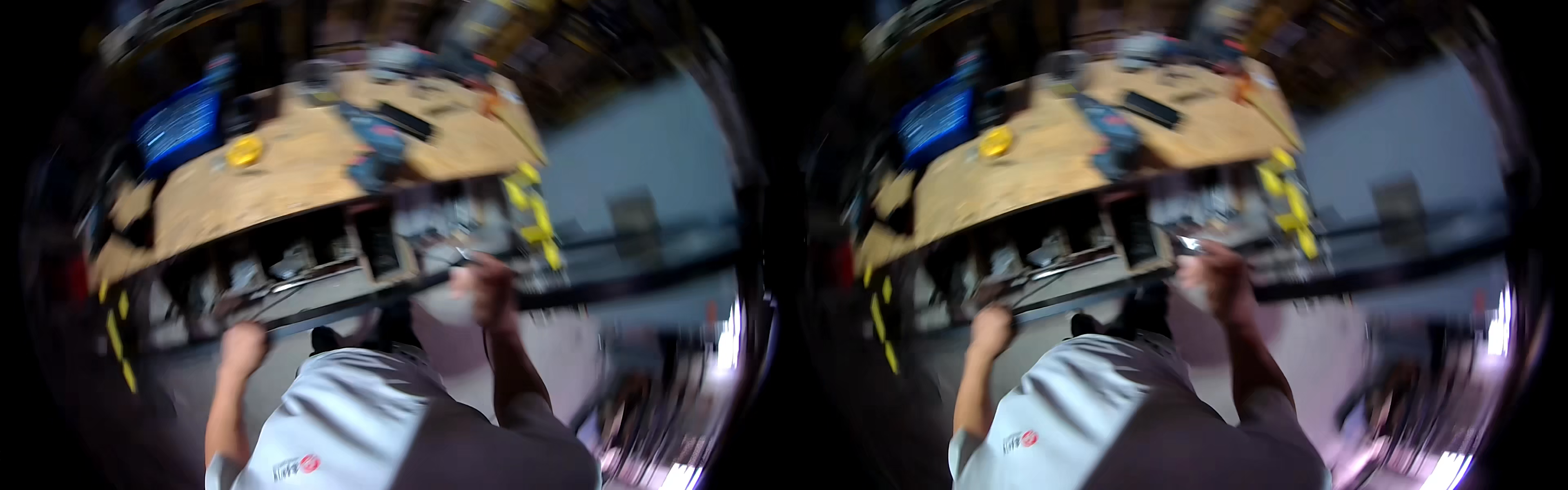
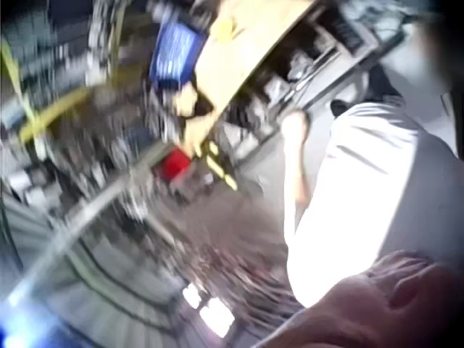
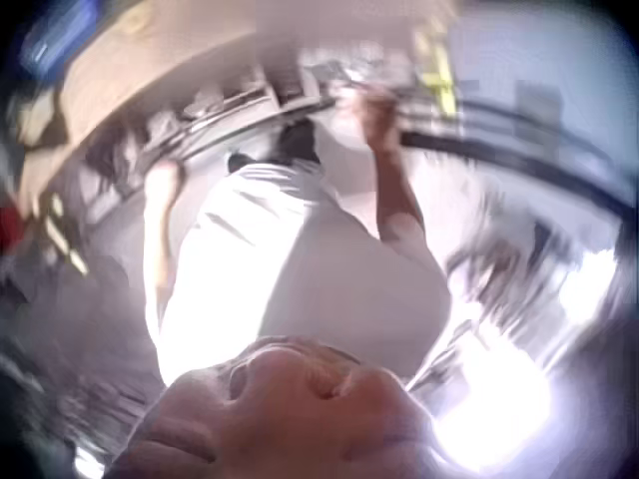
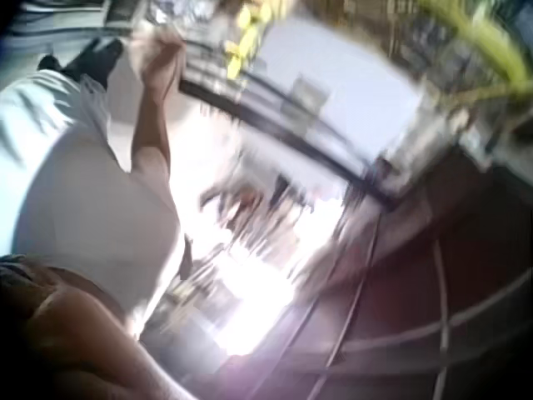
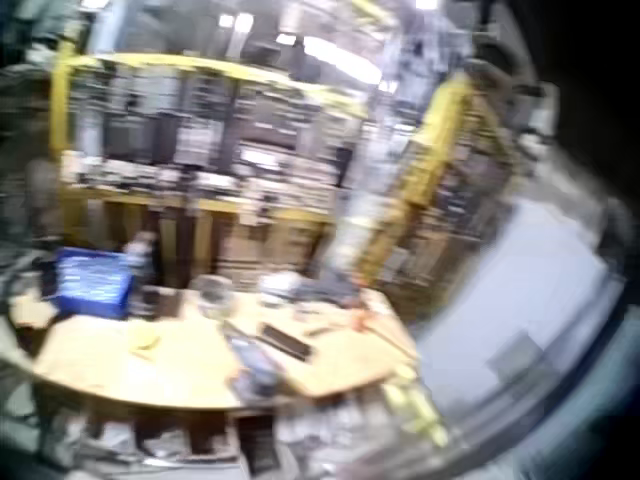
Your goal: The person uses a power drill to drive screws into long black metal frames on a workbench, then wipes down the metal surfaces with a cloth.
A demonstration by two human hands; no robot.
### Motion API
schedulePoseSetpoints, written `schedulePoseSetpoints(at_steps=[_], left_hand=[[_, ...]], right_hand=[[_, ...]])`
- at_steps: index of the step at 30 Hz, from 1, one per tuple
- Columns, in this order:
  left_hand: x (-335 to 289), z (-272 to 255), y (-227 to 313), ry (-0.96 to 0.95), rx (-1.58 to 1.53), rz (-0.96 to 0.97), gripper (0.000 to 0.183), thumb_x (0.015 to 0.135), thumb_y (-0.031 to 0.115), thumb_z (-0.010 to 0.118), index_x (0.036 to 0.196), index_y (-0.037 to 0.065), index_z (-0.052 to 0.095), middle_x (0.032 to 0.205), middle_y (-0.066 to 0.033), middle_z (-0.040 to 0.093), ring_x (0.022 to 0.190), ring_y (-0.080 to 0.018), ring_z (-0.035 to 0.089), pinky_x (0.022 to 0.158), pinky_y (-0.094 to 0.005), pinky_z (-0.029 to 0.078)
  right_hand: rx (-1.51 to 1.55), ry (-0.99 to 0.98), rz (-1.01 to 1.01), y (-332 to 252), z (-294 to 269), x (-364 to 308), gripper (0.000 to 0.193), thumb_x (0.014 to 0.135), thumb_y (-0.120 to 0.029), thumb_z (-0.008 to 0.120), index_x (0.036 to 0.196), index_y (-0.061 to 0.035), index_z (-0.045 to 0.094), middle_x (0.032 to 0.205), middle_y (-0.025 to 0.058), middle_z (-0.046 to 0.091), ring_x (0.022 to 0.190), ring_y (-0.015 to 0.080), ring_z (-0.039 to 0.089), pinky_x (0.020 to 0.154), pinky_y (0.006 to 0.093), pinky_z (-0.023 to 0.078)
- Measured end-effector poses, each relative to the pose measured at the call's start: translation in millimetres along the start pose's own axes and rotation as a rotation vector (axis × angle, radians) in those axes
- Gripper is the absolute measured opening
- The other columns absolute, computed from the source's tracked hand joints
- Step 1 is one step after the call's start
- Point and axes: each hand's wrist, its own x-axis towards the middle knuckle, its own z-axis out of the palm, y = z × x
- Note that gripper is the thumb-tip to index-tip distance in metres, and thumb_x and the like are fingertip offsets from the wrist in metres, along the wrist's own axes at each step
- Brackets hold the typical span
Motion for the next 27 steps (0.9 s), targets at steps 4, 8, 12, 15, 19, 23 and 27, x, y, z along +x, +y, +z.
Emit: schedulePoseSetpoints(at_steps=[4,8,12,15,19,23,27], left_hand=[[-111,20,-171,0.123,-0.079,-0.236,0.022,0.067,0.013,0.082,0.082,0.002,0.069,0.083,-0.0201,0.069,0.08,-0.0442,0.066,0.072,-0.0517,0.054],[-135,13,-233,-0.01,-0.051,-0.253,0.027,0.061,0.015,0.088,0.074,0.001,0.069,0.078,-0.0231,0.068,0.079,-0.044,0.067,0.071,-0.0522,0.053],[-140,22,-248,-0.061,0.03,-0.101,0.026,0.063,0.017,0.088,0.073,0.003,0.069,0.08,-0.0215,0.069,0.08,-0.0444,0.066,0.072,-0.0523,0.051],[-118,39,-227,-0.01,0.039,-0.009,0.028,0.063,0.019,0.089,0.068,0.004,0.066,0.075,-0.0206,0.067,0.078,-0.0428,0.065,0.072,-0.0524,0.05],[-53,19,-127,0.056,0.026,0.247,0.019,0.068,0.019,0.078,0.065,0.006,0.065,0.069,-0.0184,0.066,0.068,-0.0411,0.065,0.063,-0.0511,0.051],[-4,23,-39,0.079,-0.046,0.262,0.023,0.074,0.023,0.082,0.076,0.005,0.068,0.074,-0.0194,0.068,0.075,-0.0398,0.068,0.069,-0.0507,0.052],[5,24,-20,0.077,-0.089,0.21,0.028,0.077,0.028,0.081,0.085,0.004,0.068,0.078,-0.019,0.069,0.077,-0.0402,0.068,0.069,-0.0506,0.052]], right_hand=[[0.125,-0.151,0.044,-5,64,-57,0.021,0.092,-0.013,0.077,0.105,0.0023,0.071,0.081,-0.0001,0.068,0.073,0.0035,0.057,0.065,0.0239,0.048],[0.397,-0.258,0.219,42,114,-128,0.016,0.097,-0.013,0.072,0.091,-0.0017,0.063,0.078,-0.0055,0.058,0.073,0.0044,0.051,0.064,0.0242,0.043],[0.706,-0.315,0.333,34,152,-161,0.009,0.106,-0.007,0.058,0.107,0.0012,0.061,0.102,0.0066,0.07,0.092,0.0106,0.067,0.083,0.026,0.053],[0.596,-0.406,0.28,29,177,-158,0.016,0.103,-0.008,0.064,0.114,0.0028,0.06,0.098,0.0066,0.069,0.086,0.0107,0.065,0.079,0.0271,0.053],[0.192,-0.305,-0.045,20,203,-127,0.024,0.095,-0.011,0.073,0.113,0.0002,0.061,0.092,0.0084,0.068,0.081,0.0177,0.066,0.077,0.0327,0.054],[-0.302,-0.26,-0.377,17,214,-95,0.034,0.086,-0.012,0.076,0.116,-0.0025,0.066,0.109,0.0139,0.065,0.106,0.0376,0.062,0.094,0.0461,0.05],[-0.544,-0.245,-0.619,36,219,-76,0.031,0.081,-0.015,0.077,0.11,-0.0077,0.071,0.109,0.0111,0.065,0.107,0.0326,0.061,0.094,0.0454,0.049]])
